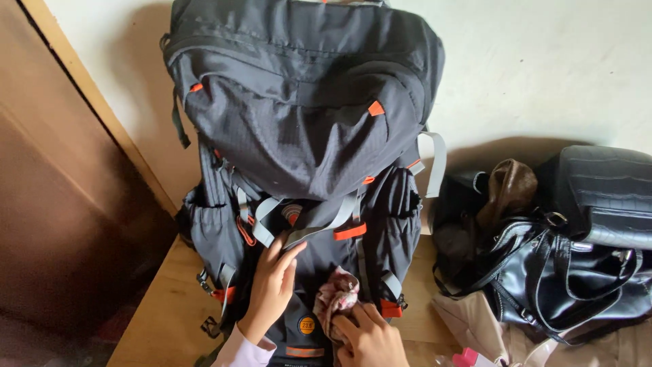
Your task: The person wipes different parts of a backpack with a cloth, including the back padding, straps, and front panel.
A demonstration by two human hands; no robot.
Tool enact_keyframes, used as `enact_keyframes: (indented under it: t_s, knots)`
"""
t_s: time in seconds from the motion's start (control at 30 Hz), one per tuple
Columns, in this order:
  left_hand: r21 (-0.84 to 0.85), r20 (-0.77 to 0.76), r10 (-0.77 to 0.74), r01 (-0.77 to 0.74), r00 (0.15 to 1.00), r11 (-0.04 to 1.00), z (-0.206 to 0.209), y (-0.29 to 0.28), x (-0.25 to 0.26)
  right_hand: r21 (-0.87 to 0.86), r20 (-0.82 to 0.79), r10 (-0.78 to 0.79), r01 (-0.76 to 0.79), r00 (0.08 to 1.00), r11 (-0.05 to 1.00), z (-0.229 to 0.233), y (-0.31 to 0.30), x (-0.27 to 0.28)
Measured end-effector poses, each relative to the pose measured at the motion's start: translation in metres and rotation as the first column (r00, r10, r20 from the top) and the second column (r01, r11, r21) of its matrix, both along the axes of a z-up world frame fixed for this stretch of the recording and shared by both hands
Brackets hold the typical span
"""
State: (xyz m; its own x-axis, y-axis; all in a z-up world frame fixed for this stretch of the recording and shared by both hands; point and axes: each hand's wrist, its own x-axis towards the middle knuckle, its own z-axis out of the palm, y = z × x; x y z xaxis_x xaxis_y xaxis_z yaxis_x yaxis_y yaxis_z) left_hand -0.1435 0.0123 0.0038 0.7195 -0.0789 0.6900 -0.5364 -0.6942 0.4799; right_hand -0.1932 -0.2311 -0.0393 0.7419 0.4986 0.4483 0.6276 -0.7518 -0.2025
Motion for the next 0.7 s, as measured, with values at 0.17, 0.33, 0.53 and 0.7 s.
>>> enact_keyframes:
  t_s: [0.17, 0.33, 0.53, 0.7]
  knots:
    - [-0.189, 0.057, -0.085, 0.095, 0.995, 0.977, 0.008, -0.001, -0.004, -0.129, 0.054, 0.122, -0.114, 0.991, 0.985, -0.025, -0.016, 0.010]
    - [-0.208, 0.017, -0.154, 0.154, 0.988, 0.966, 0.005, 0.006, -0.005, 0.061, -0.173, 0.115, -0.106, 0.978, 0.993, 0.062, -0.011, 0.003]
    - [-0.171, -0.123, -0.154, 0.132, 0.980, 0.976, -0.058, 0.027, 0.019, 0.301, 0.156, 0.223, -0.261, 0.962, 0.917, 0.089, 0.051, 0.014]
    - [-0.327, -0.238, -0.254, 0.169, 0.937, 0.930, -0.103, 0.036, 0.027, 0.179, 0.117, 0.199, -0.217, 0.973, 0.960, 0.011, 0.080, 0.043]
